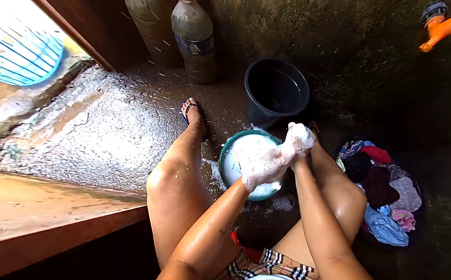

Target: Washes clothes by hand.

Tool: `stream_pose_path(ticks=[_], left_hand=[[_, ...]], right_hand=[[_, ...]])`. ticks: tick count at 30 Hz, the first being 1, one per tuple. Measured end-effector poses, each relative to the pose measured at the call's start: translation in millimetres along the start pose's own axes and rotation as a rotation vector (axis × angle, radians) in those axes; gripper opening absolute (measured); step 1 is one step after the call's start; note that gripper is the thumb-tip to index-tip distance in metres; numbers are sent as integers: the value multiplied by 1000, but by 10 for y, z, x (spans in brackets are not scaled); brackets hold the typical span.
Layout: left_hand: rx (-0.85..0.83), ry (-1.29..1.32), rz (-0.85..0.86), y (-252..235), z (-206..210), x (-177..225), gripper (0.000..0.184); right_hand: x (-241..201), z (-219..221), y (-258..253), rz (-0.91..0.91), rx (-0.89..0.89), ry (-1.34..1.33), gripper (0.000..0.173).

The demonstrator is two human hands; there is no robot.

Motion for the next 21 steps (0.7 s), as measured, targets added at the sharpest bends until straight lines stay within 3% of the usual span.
stream_pose_path(ticks=[2,4,6,8,10,12,14,15,16,18,20,21], left_hand=[[-241,-249,-142,9,167,-490,43],[-315,-518,-139,-63,265,-954,42],[-276,-714,-47,-83,280,-817,37],[-187,-764,45,-49,217,-346,32],[-77,-640,124,-34,8,158,24],[64,-283,155,41,-308,528,10],[228,100,125,194,-632,595,9],[324,244,123,272,-787,553,10],[404,381,152,321,-904,477,11],[567,548,142,298,-1015,182,19],[670,515,18,158,-917,-311,31],[667,458,-46,113,-786,-523,30]], right_hand=[[-618,4,217,-279,-37,84,20],[-1034,167,425,-553,-238,-11,18],[-1107,300,460,-668,-342,100,32],[-850,231,363,-667,-276,141,48],[-393,131,234,-607,-285,-53,46],[160,164,165,-358,-406,-114,46],[638,293,175,1,-512,169,49],[752,351,157,73,-558,304,54],[735,358,137,61,-544,336,55],[371,295,140,-203,-356,-3,45],[-21,405,379,-355,-190,-360,30],[-148,493,562,-403,-72,-357,19]])
Point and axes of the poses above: each hand's wrist, its own y-axis away from the middle knuckle, its own z-axis out of the palm, x = y × z, the point moved 10 cm from there along -y, towards the middle knuckle, and after that the axes turned 4 degrees about z, right-handed, at the moved point
